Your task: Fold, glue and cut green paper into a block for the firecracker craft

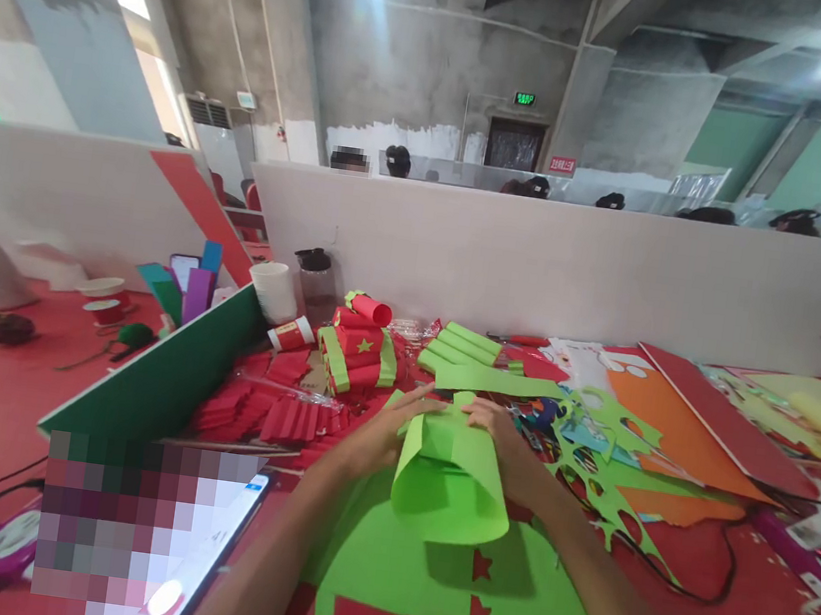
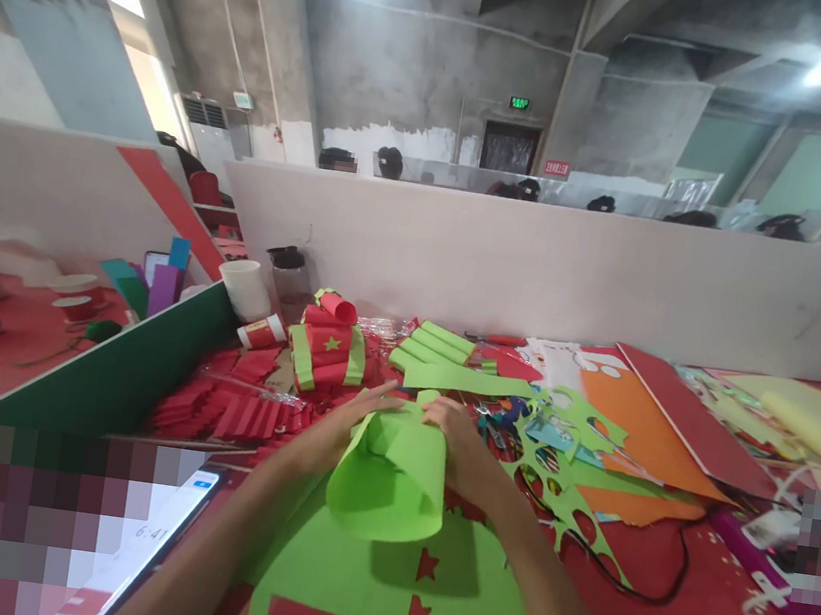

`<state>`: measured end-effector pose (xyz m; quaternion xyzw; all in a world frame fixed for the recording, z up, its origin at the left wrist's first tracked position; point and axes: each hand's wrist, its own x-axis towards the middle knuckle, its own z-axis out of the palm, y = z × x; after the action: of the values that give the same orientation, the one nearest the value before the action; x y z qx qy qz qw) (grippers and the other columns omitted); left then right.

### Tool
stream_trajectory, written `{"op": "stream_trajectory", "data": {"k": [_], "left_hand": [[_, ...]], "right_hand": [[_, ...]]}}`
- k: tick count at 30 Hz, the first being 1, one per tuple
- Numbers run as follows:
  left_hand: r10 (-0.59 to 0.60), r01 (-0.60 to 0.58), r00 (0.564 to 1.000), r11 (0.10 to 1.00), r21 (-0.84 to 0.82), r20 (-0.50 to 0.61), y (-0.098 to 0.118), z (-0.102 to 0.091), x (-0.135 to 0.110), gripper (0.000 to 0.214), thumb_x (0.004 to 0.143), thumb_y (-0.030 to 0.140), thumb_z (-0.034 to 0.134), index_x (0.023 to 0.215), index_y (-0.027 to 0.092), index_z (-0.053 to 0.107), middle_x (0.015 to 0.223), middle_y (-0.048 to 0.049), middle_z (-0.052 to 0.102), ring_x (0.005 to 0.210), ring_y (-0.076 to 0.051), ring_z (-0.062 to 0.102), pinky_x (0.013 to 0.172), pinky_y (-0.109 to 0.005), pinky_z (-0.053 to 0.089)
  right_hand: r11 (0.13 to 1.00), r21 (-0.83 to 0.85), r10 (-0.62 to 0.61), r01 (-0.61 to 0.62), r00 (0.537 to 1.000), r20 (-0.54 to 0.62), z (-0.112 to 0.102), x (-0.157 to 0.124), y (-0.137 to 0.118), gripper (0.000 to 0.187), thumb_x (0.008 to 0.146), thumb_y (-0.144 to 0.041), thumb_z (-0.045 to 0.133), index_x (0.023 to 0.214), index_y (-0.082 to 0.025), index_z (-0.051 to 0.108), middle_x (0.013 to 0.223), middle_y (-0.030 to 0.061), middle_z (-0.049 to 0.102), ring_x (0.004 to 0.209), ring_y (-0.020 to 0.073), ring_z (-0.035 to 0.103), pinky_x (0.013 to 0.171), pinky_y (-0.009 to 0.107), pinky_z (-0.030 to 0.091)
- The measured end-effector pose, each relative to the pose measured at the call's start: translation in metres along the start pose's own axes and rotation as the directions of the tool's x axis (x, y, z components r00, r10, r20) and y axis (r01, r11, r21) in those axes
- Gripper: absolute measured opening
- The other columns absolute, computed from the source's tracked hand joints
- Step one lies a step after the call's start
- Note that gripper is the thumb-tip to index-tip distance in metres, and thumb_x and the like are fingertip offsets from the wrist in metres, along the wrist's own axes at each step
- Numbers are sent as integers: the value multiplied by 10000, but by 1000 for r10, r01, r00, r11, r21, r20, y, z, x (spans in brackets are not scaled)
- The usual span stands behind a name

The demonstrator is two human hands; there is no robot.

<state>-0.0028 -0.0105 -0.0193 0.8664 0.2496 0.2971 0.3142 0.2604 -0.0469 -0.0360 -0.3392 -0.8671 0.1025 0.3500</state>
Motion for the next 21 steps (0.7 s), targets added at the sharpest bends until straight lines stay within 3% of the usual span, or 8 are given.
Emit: {"op": "stream_trajectory", "data": {"k": [2,4,8,11,15,17,21], "left_hand": [[1,-1,995,1000,0,99,-4,-3,-5,617,850,280,652,1438,288,466,1540,-50,399,1476,-285,232,1190,-453,267],[-37,40,991,999,-21,126,-7,-6,-9,610,862,286,634,1445,306,456,1564,-39,355,1471,-283,246,1196,-464,246],[-138,138,990,961,-238,15,-9,-4,-9,432,955,325,480,1381,288,541,1491,-51,471,1400,-287,396,1185,-505,248],[-190,126,974,910,-394,-126,-11,6,-2,409,948,380,513,1331,253,582,1415,-92,554,1332,-285,488,1146,-489,332],[-264,146,937,892,-428,-231,-21,23,4,606,836,396,677,1395,239,502,1523,-101,419,1415,-275,372,1183,-455,268],[-347,203,897,873,-443,-273,-28,30,5,698,792,427,714,1411,205,477,1542,-130,379,1443,-293,315,1194,-471,227],[-468,273,832,814,-513,-299,-35,40,3,666,761,498,721,1327,191,553,1445,-151,508,1448,-315,298,1190,-495,217]], "right_hand": [[999,-20,-24,25,996,88,2,-2,3,430,882,-174,586,1302,-238,517,1405,124,524,1405,278,348,1137,501,353],[999,-25,-24,29,985,172,2,-4,4,524,859,-97,579,1357,-248,520,1456,111,495,1430,269,319,1155,509,326],[999,14,39,-45,957,287,-5,-8,-4,722,792,20,527,1433,-310,479,1555,40,379,1484,252,205,1169,530,295],[988,93,82,-120,939,333,-10,-8,-12,781,757,45,438,1417,-370,491,1567,-46,337,1494,247,160,1182,578,240],[949,237,141,-209,951,276,-9,-4,-15,683,795,4,378,1323,-371,597,1470,-70,476,1475,262,227,1182,630,194],[926,286,188,-248,957,220,-5,-3,-15,573,857,-52,393,1275,-355,643,1413,-50,545,1463,275,262,1175,643,205],[916,298,219,-268,957,190,0,-1,-16,395,964,-223,435,1279,-339,643,1434,-16,529,1466,290,252,1171,644,203]]}}
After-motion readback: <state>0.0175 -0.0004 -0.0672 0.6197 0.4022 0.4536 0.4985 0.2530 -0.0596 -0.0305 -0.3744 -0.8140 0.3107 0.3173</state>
